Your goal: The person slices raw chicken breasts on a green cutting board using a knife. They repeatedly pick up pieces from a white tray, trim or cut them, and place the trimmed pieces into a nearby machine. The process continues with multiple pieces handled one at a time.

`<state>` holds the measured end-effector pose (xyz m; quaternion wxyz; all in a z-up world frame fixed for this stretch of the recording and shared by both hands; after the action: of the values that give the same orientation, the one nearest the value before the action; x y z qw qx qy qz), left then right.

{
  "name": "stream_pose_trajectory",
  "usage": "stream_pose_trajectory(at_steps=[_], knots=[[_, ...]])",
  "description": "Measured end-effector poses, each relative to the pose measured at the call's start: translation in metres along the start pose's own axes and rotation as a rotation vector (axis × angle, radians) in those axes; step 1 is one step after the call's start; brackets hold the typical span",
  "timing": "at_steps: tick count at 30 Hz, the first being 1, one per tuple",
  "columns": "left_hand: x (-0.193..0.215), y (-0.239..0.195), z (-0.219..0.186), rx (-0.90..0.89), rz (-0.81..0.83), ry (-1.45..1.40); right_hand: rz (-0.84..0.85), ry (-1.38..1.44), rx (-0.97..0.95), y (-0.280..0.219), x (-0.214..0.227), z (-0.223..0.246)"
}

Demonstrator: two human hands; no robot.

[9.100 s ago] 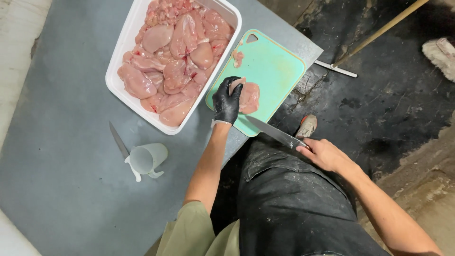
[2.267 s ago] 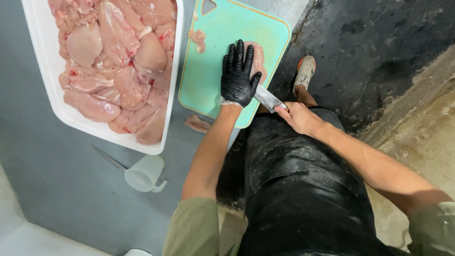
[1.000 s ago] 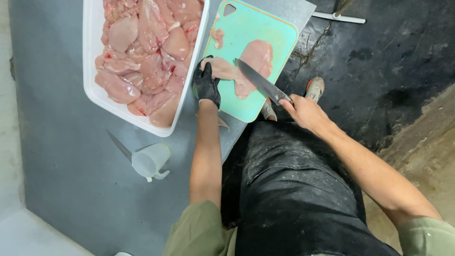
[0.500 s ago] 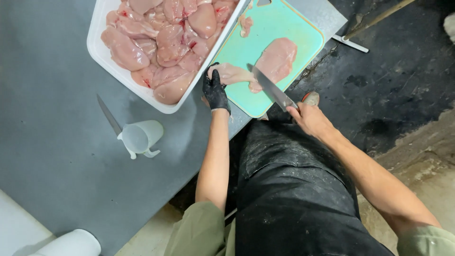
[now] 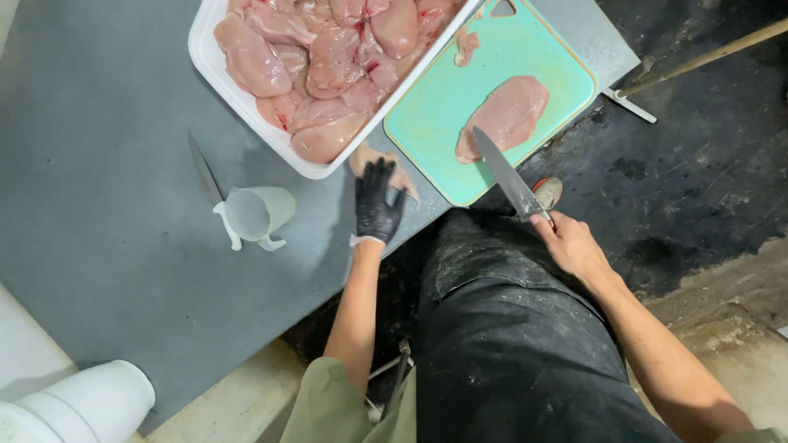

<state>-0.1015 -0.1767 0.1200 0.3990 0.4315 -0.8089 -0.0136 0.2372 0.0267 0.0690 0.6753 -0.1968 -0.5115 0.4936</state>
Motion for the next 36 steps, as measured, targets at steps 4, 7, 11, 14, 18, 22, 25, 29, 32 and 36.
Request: stream_pose_trajectory(at_steps=[4, 7, 11, 14, 18, 22, 25, 29, 32, 36], knots=[[-0.081, -0.049, -0.001, 0.124, 0.694, 0.387, -0.118, 0.117, -0.089, 0.021, 0.009, -0.038], [-0.120, -0.023, -0.044, -0.082, 0.602, 0.277, -0.181, 0.192, -0.147, 0.023, 0.020, -0.063], [-0.209, 0.017, -0.074, -0.363, 0.621, 0.292, -0.177, 0.249, -0.162, 0.017, 0.043, -0.048], [-0.288, 0.035, -0.050, -0.321, 1.013, 0.459, -0.145, 0.300, -0.148, 0.043, 0.030, -0.062], [-0.301, 0.049, -0.058, -0.432, 1.049, 0.542, -0.131, 0.352, -0.180, 0.065, 0.019, -0.079], [-0.306, 0.049, -0.064, -0.429, 1.085, 0.494, -0.051, 0.477, -0.128, 0.084, 0.015, -0.073], [-0.311, 0.044, -0.059, -0.427, 1.066, 0.500, -0.010, 0.559, -0.062, 0.109, 0.013, -0.058], [-0.312, 0.047, -0.058, -0.418, 0.983, 0.455, -0.075, 0.491, -0.003, 0.172, 0.007, -0.042], [-0.314, 0.042, -0.053, -0.423, 0.936, 0.448, -0.103, 0.301, -0.072, 0.149, 0.057, 0.006], [-0.315, 0.041, -0.056, -0.418, 0.947, 0.422, -0.094, 0.225, -0.116, 0.145, 0.039, -0.002]])
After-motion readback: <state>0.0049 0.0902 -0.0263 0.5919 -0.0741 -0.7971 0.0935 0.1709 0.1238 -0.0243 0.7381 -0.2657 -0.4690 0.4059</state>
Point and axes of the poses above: each hand's wrist, its own y-axis towards the middle knuckle, its own x-axis out of the back of the hand, z = x × y, the point moved 9 cm from there along y, towards the middle knuckle, and after that the axes turned 12 degrees about -y, right-handed, at the moved point
